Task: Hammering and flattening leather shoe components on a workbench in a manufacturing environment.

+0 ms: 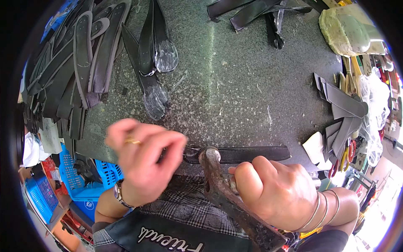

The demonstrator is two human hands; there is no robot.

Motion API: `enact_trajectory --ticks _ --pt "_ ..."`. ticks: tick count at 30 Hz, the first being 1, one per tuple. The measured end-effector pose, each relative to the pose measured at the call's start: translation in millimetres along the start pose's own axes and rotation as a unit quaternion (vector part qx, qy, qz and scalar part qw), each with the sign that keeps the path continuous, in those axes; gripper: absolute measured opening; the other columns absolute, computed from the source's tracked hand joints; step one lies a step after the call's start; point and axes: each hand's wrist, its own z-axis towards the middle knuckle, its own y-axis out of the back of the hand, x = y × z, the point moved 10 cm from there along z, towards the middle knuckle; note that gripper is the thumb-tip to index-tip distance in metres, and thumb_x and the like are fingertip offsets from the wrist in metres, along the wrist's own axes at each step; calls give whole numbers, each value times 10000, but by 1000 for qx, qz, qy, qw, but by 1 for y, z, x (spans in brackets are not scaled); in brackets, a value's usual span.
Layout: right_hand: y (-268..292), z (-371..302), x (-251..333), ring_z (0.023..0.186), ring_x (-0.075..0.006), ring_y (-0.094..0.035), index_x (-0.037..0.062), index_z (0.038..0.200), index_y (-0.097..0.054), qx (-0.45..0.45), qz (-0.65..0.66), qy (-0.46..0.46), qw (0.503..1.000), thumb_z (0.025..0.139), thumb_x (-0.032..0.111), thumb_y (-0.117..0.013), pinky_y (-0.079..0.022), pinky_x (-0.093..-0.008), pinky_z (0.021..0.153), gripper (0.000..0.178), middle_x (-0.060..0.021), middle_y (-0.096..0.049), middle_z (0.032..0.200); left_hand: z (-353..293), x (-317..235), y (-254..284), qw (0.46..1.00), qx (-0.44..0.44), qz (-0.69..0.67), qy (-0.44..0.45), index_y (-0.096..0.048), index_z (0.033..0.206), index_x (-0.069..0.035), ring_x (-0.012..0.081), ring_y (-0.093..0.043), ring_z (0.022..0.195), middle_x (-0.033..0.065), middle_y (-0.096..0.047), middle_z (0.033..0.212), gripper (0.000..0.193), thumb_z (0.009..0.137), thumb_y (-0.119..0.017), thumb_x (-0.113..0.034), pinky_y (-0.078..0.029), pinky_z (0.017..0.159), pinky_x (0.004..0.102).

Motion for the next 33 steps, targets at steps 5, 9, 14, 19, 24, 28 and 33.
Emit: enact_trajectory --ticks 5,9,14,19,24,28,33 --pt "3 4 -6 456 -181 -558 68 753 -478 -5 21 -11 1000 797 148 -703 -446 -325 371 243 -29 -441 601 -12 2 6 998 64 -2 13 -761 962 -155 209 -447 865 -72 -576 780 364 621 -874 -214 -346 793 335" --pt "13 9 -2 446 -180 -539 64 752 -472 16 23 1 1000 762 153 -709 -444 -332 371 254 -33 -426 600 -18 -1 2 998 61 -20 5 -767 953 -176 196 -427 874 -98 -553 737 338 632 -872 -180 -325 785 322" --pt "7 13 0 457 -180 -536 46 809 -500 33 -2 30 999 692 124 -675 -424 -337 362 225 -37 -419 620 -21 -5 -4 998 69 -7 -12 -766 938 -186 208 -384 897 -109 -540 749 323 633 -872 -165 -299 806 323" --pt "3 16 3 467 -172 -537 53 815 -494 57 -7 46 997 662 106 -647 -421 -333 365 223 -38 -414 622 -21 -4 -3 998 68 2 -15 -767 927 -193 211 -371 906 -106 -536 756 296 648 -865 -175 -291 813 330" --pt "6 24 3 467 -168 -543 60 786 -483 44 -17 41 998 665 116 -643 -413 -325 356 208 -37 -423 621 -21 -2 -2 998 58 -4 -12 -767 926 -201 207 -376 905 -99 -537 759 290 653 -864 -187 -299 802 343" --pt "5 24 5 469 -171 -549 61 781 -483 49 -28 51 997 683 125 -653 -410 -330 355 206 -33 -432 620 -22 -4 0 999 50 -6 -14 -765 928 -205 202 -387 891 -92 -534 754 295 652 -870 -201 -302 795 343" --pt "9 29 2 476 -178 -561 63 789 -476 41 -34 25 998 726 145 -677 -431 -337 381 227 -29 -438 623 -24 -3 2 999 52 10 -9 -762 923 -201 196 -394 878 -89 -532 751 295 651 -873 -203 -301 789 339"
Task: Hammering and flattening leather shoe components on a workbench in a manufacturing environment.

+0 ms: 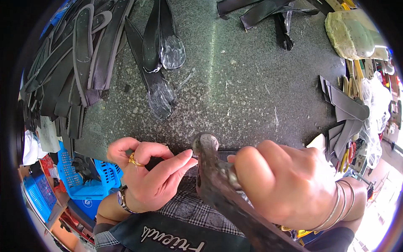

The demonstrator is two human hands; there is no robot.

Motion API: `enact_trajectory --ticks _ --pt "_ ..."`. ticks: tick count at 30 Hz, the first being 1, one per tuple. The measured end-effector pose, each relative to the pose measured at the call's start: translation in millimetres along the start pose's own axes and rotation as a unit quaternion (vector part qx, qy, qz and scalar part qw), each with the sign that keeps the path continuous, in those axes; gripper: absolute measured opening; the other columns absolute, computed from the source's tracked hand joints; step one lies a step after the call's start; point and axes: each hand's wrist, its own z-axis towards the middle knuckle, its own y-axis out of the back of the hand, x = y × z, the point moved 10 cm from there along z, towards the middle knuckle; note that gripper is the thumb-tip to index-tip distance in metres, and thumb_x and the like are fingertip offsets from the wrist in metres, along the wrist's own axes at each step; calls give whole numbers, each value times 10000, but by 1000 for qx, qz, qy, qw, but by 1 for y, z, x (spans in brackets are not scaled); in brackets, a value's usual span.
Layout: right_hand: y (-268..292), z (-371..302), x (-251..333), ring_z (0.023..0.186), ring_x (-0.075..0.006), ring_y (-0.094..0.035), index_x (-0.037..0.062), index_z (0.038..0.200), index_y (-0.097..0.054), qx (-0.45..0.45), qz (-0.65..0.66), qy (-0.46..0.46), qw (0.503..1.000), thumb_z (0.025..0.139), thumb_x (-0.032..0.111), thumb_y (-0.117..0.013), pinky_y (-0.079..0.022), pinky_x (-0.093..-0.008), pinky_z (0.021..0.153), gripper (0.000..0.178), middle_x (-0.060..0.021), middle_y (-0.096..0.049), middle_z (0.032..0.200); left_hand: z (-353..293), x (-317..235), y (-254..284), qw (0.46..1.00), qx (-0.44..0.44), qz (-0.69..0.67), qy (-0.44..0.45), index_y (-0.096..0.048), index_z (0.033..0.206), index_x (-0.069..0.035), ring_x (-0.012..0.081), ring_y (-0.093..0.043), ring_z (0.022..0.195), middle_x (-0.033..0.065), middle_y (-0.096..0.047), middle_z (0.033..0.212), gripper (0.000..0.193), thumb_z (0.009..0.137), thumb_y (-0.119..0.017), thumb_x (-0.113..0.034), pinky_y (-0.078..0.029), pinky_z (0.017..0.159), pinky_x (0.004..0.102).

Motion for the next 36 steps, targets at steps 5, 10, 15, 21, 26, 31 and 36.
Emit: enact_trajectory --ticks 5,10,15,21,26,31,36 --pt "-7 -4 -2 453 -181 -552 54 784 -469 19 9 16 1000 742 166 -696 -414 -335 366 256 -47 -452 631 -1 1 0 1000 -18 -20 5 -761 919 -197 195 -398 882 -94 -534 752 300 642 -877 -187 -294 798 336" --pt "9 -2 1 451 -175 -538 39 791 -498 -63 12 5 998 725 119 -673 -417 -339 362 203 -41 -430 627 -2 -1 0 1000 -13 -13 3 -761 919 -196 199 -399 895 -96 -550 768 309 634 -873 -153 -290 810 333" --pt "-1 2 0 457 -172 -542 47 799 -483 -29 11 41 999 681 88 -624 -422 -323 361 188 -38 -413 624 -3 0 1 1000 -3 -15 6 -761 921 -196 209 -395 914 -101 -562 799 321 632 -847 -85 -287 822 334" --pt "-5 5 3 456 -169 -540 61 772 -459 -23 -7 51 998 673 95 -630 -422 -323 354 201 -31 -401 614 -3 -1 0 1000 -1 -5 -7 -764 943 -195 215 -396 924 -103 -563 824 341 630 -836 -82 -283 825 334" --pt "-5 5 1 456 -173 -539 52 794 -487 -19 8 53 998 661 91 -642 -424 -325 357 208 -32 -414 621 -8 3 5 998 -2 45 45 -762 943 -195 199 -407 896 -104 -554 782 327 637 -867 -148 -287 810 321" --pt "3 4 0 462 -176 -543 29 836 -521 -60 48 41 996 675 95 -667 -434 -325 364 228 -37 -426 622 -11 -2 1 999 -34 19 35 -757 947 -186 187 -421 855 -106 -544 748 344 627 -881 -165 -294 784 319" --pt "0 3 2 475 -174 -547 8 848 -524 -47 31 59 997 659 77 -642 -436 -317 369 233 -47 -433 641 -12 -5 -2 999 -34 3 35 -753 937 -170 202 -417 844 -98 -543 748 332 632 -862 -96 -292 783 327"
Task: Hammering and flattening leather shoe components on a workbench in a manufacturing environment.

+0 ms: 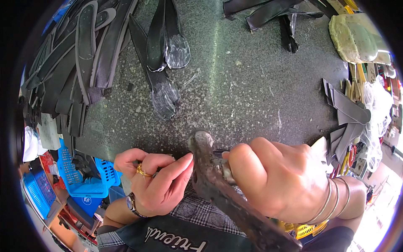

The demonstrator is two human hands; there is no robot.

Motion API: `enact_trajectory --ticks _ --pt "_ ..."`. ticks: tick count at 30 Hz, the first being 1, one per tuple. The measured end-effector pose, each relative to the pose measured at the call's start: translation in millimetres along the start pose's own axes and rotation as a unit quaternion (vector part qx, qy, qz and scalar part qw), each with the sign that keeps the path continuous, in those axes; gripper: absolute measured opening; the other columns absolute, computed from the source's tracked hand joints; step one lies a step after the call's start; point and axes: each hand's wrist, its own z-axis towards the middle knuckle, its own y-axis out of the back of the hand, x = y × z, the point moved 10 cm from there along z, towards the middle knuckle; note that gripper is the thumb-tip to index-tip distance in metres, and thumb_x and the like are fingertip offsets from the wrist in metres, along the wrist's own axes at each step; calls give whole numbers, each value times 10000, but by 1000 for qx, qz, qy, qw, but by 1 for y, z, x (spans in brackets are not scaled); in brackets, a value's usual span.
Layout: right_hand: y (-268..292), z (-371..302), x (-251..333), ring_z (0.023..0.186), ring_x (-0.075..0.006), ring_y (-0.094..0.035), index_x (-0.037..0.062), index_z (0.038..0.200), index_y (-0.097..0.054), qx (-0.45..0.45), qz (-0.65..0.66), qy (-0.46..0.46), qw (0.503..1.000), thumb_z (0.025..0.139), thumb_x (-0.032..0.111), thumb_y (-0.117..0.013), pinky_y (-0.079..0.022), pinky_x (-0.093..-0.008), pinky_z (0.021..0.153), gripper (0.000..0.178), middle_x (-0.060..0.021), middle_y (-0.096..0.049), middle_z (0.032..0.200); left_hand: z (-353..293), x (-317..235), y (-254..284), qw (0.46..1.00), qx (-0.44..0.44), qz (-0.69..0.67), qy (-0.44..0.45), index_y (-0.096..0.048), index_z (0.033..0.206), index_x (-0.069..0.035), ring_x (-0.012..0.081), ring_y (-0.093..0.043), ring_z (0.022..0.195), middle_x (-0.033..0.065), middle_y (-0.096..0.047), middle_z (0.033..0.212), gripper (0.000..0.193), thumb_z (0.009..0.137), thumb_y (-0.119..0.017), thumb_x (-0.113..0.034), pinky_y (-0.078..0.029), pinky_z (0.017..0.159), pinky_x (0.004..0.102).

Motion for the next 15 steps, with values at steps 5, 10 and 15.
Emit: enact_trajectory --ticks 5,10,15 --pt "1 2 1 467 -174 -544 43 806 -490 11 3 -4 1000 691 78 -621 -418 -316 358 177 -45 -415 630 0 -2 1 1000 -5 0 -4 -749 925 -167 212 -415 845 -88 -543 755 351 606 -842 -52 -295 781 335" --pt "0 4 1 466 -165 -548 49 801 -494 24 -8 13 1000 704 78 -620 -419 -312 358 162 -34 -422 634 -1 -2 2 1000 -11 1 -6 -744 913 -166 216 -419 842 -86 -541 751 369 580 -821 -25 -297 786 339" --pt "-5 -6 1 472 -164 -553 56 769 -477 63 -29 7 998 743 116 -653 -402 -306 366 188 -37 -462 628 -1 3 2 999 -11 15 30 -742 911 -160 199 -432 826 -92 -548 747 312 629 -866 -118 -296 790 334"
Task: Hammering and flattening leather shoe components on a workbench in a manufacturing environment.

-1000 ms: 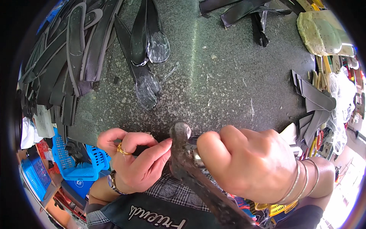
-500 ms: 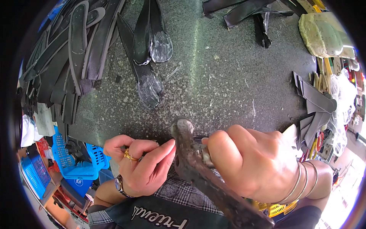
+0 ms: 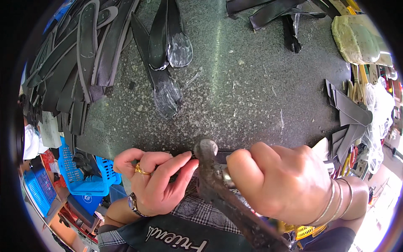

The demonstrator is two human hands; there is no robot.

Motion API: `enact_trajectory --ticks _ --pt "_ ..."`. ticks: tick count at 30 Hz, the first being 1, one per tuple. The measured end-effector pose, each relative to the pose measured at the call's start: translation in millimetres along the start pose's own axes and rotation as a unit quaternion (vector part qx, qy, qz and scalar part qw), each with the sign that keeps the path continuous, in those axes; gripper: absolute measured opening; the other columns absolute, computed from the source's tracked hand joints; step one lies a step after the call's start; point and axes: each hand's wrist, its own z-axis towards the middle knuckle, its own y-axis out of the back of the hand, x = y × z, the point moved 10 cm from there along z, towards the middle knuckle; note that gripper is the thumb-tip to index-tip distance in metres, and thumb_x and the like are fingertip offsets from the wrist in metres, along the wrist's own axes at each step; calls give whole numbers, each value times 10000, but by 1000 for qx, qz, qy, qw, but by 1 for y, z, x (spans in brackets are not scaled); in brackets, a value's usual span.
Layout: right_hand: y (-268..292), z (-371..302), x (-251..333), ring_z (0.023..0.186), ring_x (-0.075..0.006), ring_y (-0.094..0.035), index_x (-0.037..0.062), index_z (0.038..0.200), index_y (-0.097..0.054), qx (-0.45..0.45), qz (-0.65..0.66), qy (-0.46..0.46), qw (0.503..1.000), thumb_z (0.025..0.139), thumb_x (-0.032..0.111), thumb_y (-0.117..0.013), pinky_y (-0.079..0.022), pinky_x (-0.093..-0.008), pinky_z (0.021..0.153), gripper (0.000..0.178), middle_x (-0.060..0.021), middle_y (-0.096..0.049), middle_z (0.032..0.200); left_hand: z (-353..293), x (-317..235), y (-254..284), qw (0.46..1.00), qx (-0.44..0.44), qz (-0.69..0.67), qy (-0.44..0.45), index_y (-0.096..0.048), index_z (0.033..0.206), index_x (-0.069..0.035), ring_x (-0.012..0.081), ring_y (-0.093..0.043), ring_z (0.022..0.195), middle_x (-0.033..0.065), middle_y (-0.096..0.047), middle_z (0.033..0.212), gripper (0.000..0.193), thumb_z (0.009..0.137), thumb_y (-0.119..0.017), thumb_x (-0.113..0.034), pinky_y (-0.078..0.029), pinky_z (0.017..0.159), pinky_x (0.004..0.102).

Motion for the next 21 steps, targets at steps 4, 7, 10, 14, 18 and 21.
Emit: enact_trajectory --ticks 4,7,10,14,18,21 --pt "15 -4 -10 468 -179 -567 43 777 -517 -55 26 -83 995 757 139 -707 -428 -316 371 214 -39 -482 609 11 -1 -6 999 11 -34 -1 -749 914 -159 196 -437 836 -78 -578 770 268 669 -851 -124 -304 790 337" --pt "9 -11 -1 456 -190 -563 30 791 -530 -9 -33 -66 997 761 137 -719 -438 -313 377 220 -40 -480 605 25 -3 -10 998 40 -53 -16 -752 920 -156 204 -439 848 -72 -582 775 263 676 -846 -120 -321 784 334" --pt "-3 -21 -5 480 -188 -579 49 798 -496 -23 13 -72 997 781 159 -722 -445 -314 389 252 -43 -468 622 22 2 -5 998 43 -48 4 -750 915 -142 194 -450 853 -65 -580 777 276 663 -862 -143 -346 779 325" --pt "8 -17 -12 484 -173 -583 47 736 -476 -60 38 -81 994 757 168 -740 -446 -311 384 291 -44 -478 626 18 -4 -5 998 24 -45 -30 -747 910 -138 177 -462 840 -67 -573 745 278 660 -866 -143 -345 785 323" --pt "1 -12 -4 449 -152 -542 61 725 -438 -40 -12 -65 997 760 169 -704 -418 -311 357 290 -31 -440 608 17 -4 -5 999 16 -36 -19 -749 901 -148 172 -463 842 -71 -568 730 263 663 -861 -137 -341 789 323" --pt "-4 -12 -10 436 -144 -516 78 731 -437 -25 -4 -67 997 778 223 -718 -397 -319 355 319 -10 -432 610 20 -1 -5 998 33 -42 -13 -751 898 -154 189 -453 859 -73 -569 739 249 672 -849 -117 -336 792 324"
